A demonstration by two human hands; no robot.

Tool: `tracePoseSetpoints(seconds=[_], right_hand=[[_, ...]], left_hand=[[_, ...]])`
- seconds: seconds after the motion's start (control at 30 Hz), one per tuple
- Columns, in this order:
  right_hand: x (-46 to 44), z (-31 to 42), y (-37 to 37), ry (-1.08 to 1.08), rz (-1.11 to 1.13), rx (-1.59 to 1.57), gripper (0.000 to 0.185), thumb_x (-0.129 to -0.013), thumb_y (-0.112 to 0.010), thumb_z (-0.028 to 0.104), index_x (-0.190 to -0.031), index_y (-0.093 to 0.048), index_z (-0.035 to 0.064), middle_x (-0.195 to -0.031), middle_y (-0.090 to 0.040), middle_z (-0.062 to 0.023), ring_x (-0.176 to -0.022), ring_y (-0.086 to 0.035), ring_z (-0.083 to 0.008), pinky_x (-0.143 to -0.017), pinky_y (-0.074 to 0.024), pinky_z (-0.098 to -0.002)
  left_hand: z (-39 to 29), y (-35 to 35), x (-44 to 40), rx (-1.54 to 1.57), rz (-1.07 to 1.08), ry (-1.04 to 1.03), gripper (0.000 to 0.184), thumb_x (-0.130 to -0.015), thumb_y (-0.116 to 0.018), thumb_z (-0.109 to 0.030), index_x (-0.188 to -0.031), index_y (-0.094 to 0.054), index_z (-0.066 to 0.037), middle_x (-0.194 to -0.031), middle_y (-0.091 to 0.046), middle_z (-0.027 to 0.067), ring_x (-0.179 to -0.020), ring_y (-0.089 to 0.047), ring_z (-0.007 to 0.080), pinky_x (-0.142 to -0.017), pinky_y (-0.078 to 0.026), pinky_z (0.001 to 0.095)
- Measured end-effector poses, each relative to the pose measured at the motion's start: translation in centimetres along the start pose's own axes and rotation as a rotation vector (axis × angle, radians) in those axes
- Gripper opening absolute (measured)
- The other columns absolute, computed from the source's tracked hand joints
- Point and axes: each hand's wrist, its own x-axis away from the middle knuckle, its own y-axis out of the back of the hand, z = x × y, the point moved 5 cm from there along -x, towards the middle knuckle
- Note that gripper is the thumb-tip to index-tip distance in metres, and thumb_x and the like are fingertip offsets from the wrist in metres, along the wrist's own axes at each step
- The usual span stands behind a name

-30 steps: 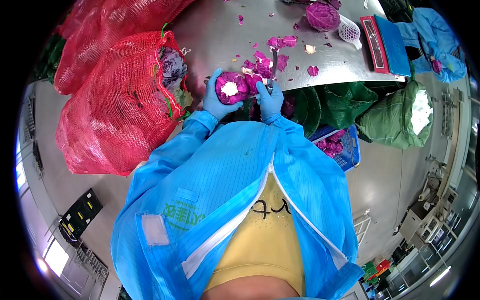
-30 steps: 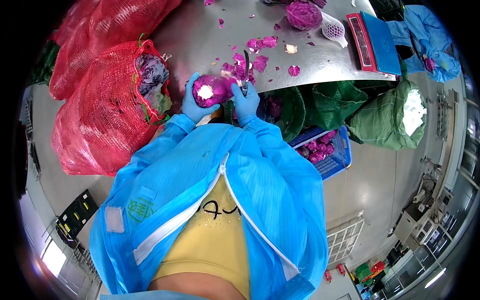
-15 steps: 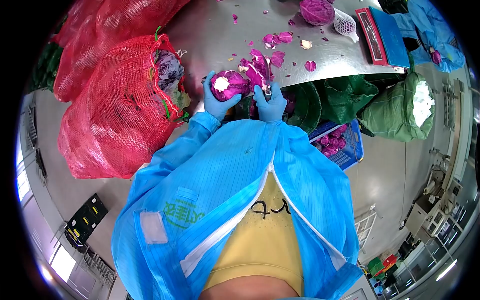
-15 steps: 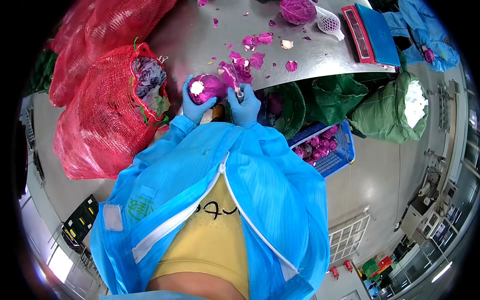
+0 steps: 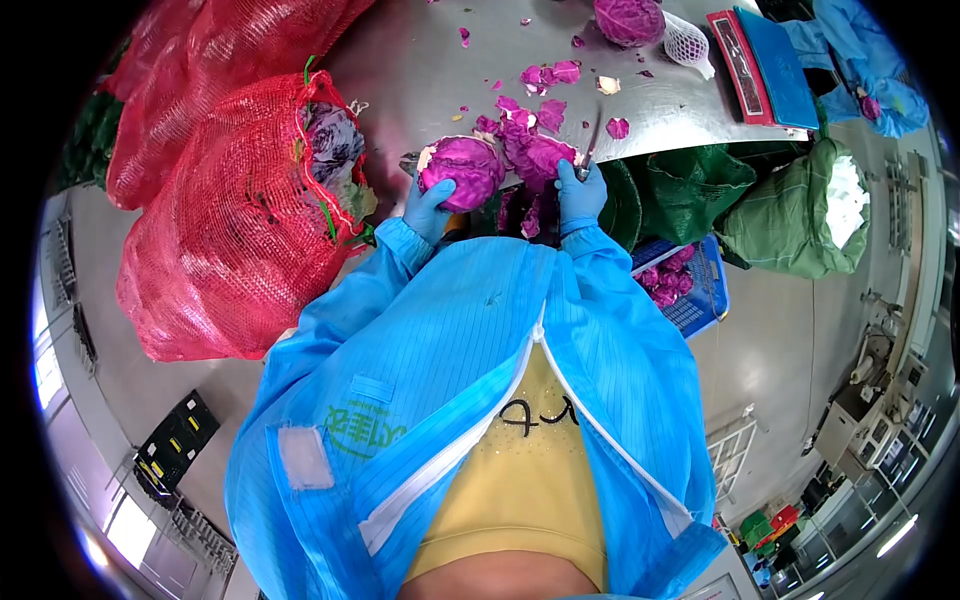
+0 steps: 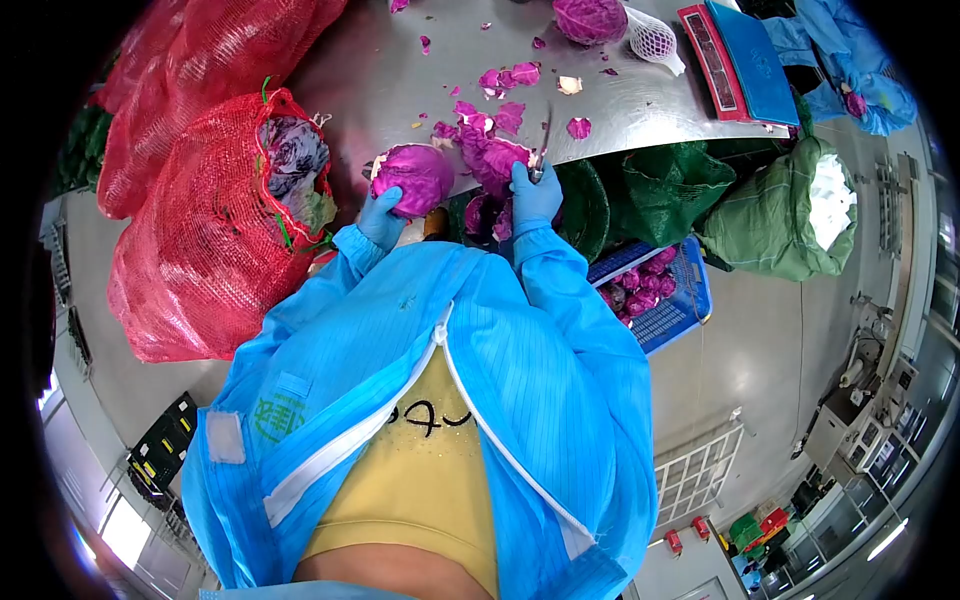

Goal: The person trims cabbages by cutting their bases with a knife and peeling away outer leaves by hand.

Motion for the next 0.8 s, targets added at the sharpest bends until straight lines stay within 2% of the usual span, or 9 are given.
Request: tracePoseSetpoints(seconds=[0.03,0.1,0.17,0.23,0.3,0.37,0.4,0.47,0.8], right_hand=[[-0.3,-0.3,0.3,-0.001,0.001,-0.002,0.029,-0.08,-0.07,0.021,-0.098,-0.061,0.0011,-0.074,-0.062,-0.0033,-0.061,-0.058,-0.0102,-0.057,-0.0478,-0.026],[-0.2,0.8,0.6,0.24,-0.008,0.436,0.051,-0.078,-0.071,0.034,-0.116,-0.058,0.0025,-0.087,-0.067,-0.0105,-0.075,-0.064,-0.0166,-0.069,-0.0504,-0.0305],[1.8,3.8,0.0,0.213,-0.014,0.394,0.068,-0.075,-0.071,0.045,-0.127,-0.051,0.0057,-0.098,-0.066,-0.0151,-0.086,-0.064,-0.0215,-0.078,-0.0496,-0.0334],[2.9,5.3,-0.8,0.321,0.002,0.289,0.064,-0.075,-0.071,0.044,-0.124,-0.054,0.0063,-0.096,-0.067,-0.0133,-0.083,-0.065,-0.0214,-0.075,-0.0498,-0.0329],[3.6,6.5,-2.5,0.303,0.24,0.153,0.045,-0.08,-0.07,0.036,-0.111,-0.06,0.0056,-0.086,-0.067,-0.0073,-0.073,-0.062,-0.0144,-0.066,-0.0482,-0.0296],[3.3,4.6,-3.9,-0.149,0.51,-0.023,0.033,-0.081,-0.069,0.031,-0.101,-0.063,0.005,-0.076,-0.062,-0.0015,-0.062,-0.054,-0.0091,-0.055,-0.0421,-0.0251],[3.3,4.9,-3.9,-0.148,0.507,-0.025,0.033,-0.081,-0.069,0.031,-0.101,-0.063,0.005,-0.076,-0.062,-0.0015,-0.062,-0.054,-0.0091,-0.055,-0.0421,-0.0251],[3.9,4.4,-4.4,-0.441,0.656,-0.151,0.023,-0.082,-0.069,0.025,-0.092,-0.063,0.0052,-0.07,-0.056,0.0024,-0.055,-0.047,-0.0066,-0.049,-0.0353,-0.0217],[3.5,3.0,-4.1,-0.361,0.762,-0.289,0.012,-0.08,-0.063,0.011,-0.089,-0.062,0.0024,-0.064,-0.054,-0.0001,-0.048,-0.049,-0.0102,-0.046,-0.0386,-0.0234]], left_hand=[[-0.1,-0.3,0.1,0.016,0.036,0.025,0.08,-0.068,-0.075,-0.006,-0.136,-0.032,-0.01,-0.129,-0.046,0.0092,-0.119,-0.047,0.0247,-0.1,-0.042,0.0413],[-0.3,-0.7,0.2,0.029,0.073,0.055,0.082,-0.067,-0.075,-0.007,-0.137,-0.032,-0.01,-0.131,-0.045,0.0093,-0.12,-0.046,0.0247,-0.101,-0.04,0.0413],[-1.4,-2.1,0.1,-0.155,0.221,-0.115,0.089,-0.064,-0.077,-0.007,-0.139,-0.029,-0.01,-0.132,-0.043,0.0092,-0.123,-0.044,0.0255,-0.103,-0.038,0.0404],[-1.8,-2.2,0.1,-0.225,0.208,-0.101,0.097,-0.06,-0.08,-0.006,-0.141,-0.027,-0.009,-0.136,-0.04,0.0082,-0.125,-0.041,0.0249,-0.105,-0.036,0.0391],[-2.4,-2.9,0.1,-0.374,0.332,-0.184,0.103,-0.056,-0.082,-0.006,-0.142,-0.026,-0.01,-0.138,-0.038,0.0067,-0.126,-0.04,0.0234,-0.105,-0.035,0.0385],[-2.8,-3.6,0.0,-0.37,0.398,-0.172,0.106,-0.054,-0.084,-0.006,-0.142,-0.025,-0.009,-0.14,-0.035,0.0062,-0.128,-0.038,0.0221,-0.107,-0.033,0.038],[-3.0,-3.9,0.0,-0.415,0.447,-0.191,0.106,-0.054,-0.084,-0.007,-0.142,-0.025,-0.009,-0.141,-0.035,0.0064,-0.128,-0.037,0.0221,-0.107,-0.032,0.0378],[-3.5,-4.1,0.0,-0.461,0.494,-0.212,0.107,-0.054,-0.085,-0.008,-0.142,-0.024,-0.009,-0.142,-0.034,0.0067,-0.129,-0.036,0.022,-0.108,-0.031,0.0376],[-3.9,-4.1,-0.1,-0.546,0.697,-0.12,0.11,-0.054,-0.086,-0.018,-0.143,-0.022,-0.007,-0.145,-0.028,0.0077,-0.132,-0.032,0.0228,-0.109,-0.029,0.0386]])
